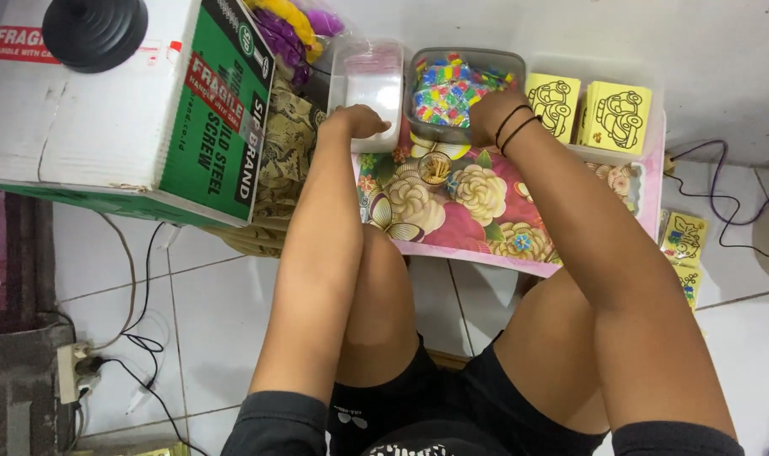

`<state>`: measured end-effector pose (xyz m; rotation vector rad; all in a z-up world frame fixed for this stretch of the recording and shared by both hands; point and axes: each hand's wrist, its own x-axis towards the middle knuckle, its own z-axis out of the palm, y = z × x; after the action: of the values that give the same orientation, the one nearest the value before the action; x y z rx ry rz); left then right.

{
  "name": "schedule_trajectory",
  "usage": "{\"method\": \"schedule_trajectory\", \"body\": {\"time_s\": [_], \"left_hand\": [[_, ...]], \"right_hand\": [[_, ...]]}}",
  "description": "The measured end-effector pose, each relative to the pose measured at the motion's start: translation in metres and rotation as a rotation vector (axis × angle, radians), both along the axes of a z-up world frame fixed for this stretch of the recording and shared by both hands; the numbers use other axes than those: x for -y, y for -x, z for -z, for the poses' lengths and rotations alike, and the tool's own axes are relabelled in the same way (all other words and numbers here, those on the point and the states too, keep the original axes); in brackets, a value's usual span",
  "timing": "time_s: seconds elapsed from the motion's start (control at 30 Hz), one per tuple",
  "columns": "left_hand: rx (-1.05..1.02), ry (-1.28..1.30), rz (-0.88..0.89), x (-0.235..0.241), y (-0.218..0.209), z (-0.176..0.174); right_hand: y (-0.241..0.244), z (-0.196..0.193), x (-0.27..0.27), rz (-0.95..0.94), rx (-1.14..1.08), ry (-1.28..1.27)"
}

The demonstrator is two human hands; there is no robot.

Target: The person sits on the floor and packs small colorful plastic toys into clear plastic bags. They place a yellow card with a vehicle illustration into each bag, seal it, and then arrange the finished packages on the floor.

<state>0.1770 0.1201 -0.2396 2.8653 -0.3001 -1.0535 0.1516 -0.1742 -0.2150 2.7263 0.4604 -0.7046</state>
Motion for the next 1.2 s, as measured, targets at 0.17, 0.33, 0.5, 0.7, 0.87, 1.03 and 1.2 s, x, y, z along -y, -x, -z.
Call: {"method": "schedule_trajectory", "body": {"time_s": [0.17,0.33,0.5,0.7,0.87,1.03,1.2], "left_hand": [[0.004,0.016,-0.021,-0.007,-0.006,0.009],[0.009,-0.029,0.134,-0.012,-0.012,0.014],[0.346,0.285,-0.301,0.002,0.010,-0.044],[0.953,0.630,0.008,0.015,0.018,-0.084],[0.946,0.559,0.242,0.057,0.039,-0.114],[0.829,0.510,0.432,0.096,0.060,-0.119],[0.646,0.339,0.572,0.130,0.089,-0.131]], "right_hand": [[0.013,-0.025,-0.003,0.021,-0.071,-0.008],[0.027,-0.060,0.002,0.031,-0.076,-0.035],[0.025,-0.075,0.013,0.065,-0.014,-0.036],[0.032,-0.086,0.025,0.091,0.024,-0.081],[0.056,-0.124,0.022,0.191,-0.013,-0.365],[0.062,-0.113,0.041,0.192,0.141,-0.511],[0.066,-0.096,0.058,0.171,0.360,-0.978]]}}
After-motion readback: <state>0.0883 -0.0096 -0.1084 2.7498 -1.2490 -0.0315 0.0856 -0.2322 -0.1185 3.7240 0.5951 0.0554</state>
